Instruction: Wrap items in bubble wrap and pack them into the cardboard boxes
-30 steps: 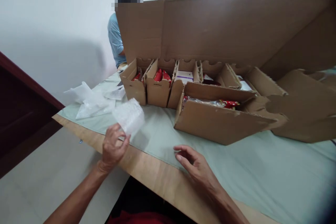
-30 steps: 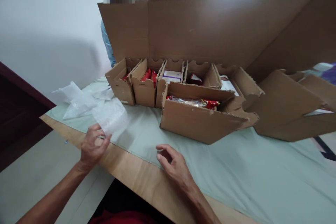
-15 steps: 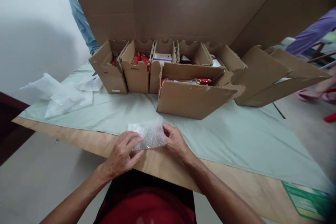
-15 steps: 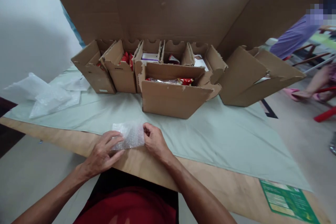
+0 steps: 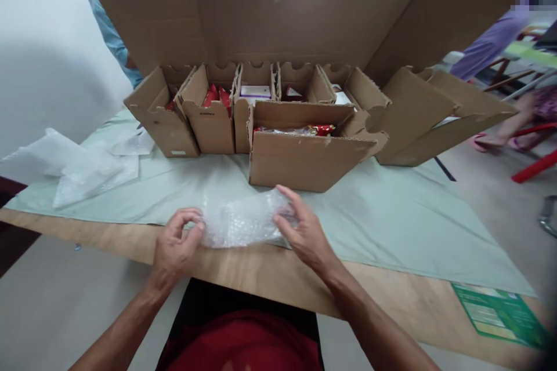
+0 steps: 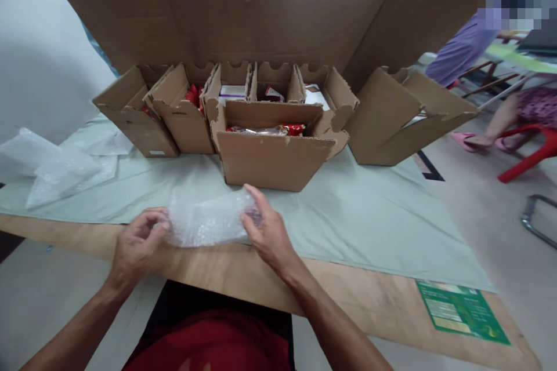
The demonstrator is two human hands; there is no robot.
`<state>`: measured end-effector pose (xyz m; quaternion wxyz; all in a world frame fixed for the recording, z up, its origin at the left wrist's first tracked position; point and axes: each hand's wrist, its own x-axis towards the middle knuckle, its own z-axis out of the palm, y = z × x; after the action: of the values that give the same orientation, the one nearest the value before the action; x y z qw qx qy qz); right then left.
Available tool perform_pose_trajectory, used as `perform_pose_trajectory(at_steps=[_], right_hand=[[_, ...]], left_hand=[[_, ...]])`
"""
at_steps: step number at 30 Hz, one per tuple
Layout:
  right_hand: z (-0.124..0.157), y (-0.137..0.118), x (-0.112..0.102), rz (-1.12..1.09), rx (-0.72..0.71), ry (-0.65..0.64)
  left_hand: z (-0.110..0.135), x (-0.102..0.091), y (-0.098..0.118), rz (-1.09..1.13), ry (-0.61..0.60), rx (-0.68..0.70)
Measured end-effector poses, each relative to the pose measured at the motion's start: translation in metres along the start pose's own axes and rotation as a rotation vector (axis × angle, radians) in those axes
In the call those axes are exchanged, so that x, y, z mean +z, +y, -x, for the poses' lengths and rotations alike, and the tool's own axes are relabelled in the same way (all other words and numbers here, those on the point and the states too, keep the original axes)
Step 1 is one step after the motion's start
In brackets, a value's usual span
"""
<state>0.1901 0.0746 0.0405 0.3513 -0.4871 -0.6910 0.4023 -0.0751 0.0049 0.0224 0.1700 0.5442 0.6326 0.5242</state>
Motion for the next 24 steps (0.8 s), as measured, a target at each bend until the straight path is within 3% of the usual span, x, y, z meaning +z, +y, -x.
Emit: perform_pose_trajectory(at_steps=[3,6,11,16,21,24], right_hand=[[0.023,0.008,-0.032,-0.010,0.011,0.178],[0.048,0.026,-0.053,0.077,0.044,0.288],[0.070,0.058,-0.070,0.339,0.026,0.298],[0.058,0.063,-0.085,0.450,-0.016,0.290],[0.030,0.064,-0.074,0.644,-0.039,0.126],[0.023,0.067,-0.067,0.695,-0.070,0.114]], left_hand=[[-0.004,0.001,0.002,0.058,0.033,-0.247],[-0.002,0.011,0.002,0.000,-0.070,-0.335],[0.003,0.016,0.002,-0.208,-0.100,-0.226],[-0.015,0.008,0.008,-0.255,-0.116,-0.203],[-0.037,0.029,0.003,-0.309,-0.236,-0.156],[-0.042,0.041,0.000,-0.263,-0.285,-0.167]])
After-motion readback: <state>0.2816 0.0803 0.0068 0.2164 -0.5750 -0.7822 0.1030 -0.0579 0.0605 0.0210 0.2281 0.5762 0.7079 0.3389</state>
